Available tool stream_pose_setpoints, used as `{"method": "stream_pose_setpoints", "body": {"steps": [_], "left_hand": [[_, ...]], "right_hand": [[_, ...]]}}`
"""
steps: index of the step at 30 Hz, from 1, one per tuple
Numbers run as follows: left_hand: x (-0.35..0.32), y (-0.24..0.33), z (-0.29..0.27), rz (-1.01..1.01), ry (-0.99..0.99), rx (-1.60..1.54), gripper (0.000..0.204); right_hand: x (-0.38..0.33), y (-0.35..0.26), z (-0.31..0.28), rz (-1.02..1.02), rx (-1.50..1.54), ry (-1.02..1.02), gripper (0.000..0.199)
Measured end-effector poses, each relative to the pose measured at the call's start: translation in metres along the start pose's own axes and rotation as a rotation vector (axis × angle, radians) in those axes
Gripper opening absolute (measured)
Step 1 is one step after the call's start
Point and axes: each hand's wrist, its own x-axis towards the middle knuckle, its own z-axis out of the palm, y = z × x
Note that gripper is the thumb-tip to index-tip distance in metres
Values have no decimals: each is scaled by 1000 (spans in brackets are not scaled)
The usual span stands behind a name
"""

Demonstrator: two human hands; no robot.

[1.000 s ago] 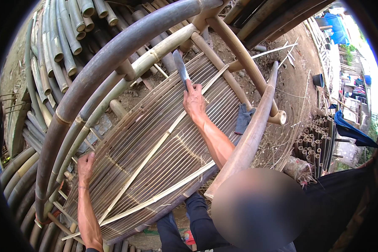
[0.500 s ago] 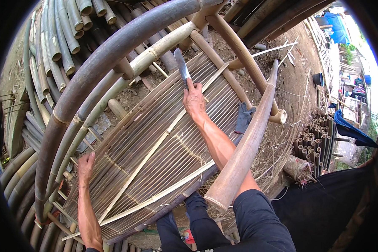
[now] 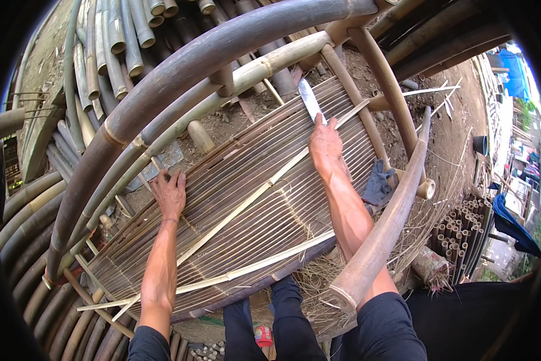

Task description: The person uses a large knife to shave and smooth thin bamboo strips. They repeatedly hold a strip in one hand and draw the knife along its length to remove the outer layer, then place the finished strip onto a bamboo frame.

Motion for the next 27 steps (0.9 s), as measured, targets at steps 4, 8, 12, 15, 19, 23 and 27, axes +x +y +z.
{"method": "stream_pose_setpoints", "body": {"steps": [4,8,12,15,19,23,27], "left_hand": [[18,14,-7,-176,-219,-45,33],[37,-13,0,-338,-604,-242,43],[39,9,-10,-293,-656,-42,54],[27,56,-20,-191,-535,153,63],[-27,126,-50,78,-288,-347,64],[-128,241,-175,-286,-1232,-1853,77],[-174,308,-234,-421,-866,-1790,65]], "right_hand": [[1,4,-4,-23,68,64,44],[-3,1,0,47,-6,52,39],[1,4,-17,54,-33,3,34],[-13,41,5,101,183,158,39],[-122,45,-11,36,465,225,43],[-261,81,2,171,745,100,45],[-367,101,-17,468,772,-67,44]]}}
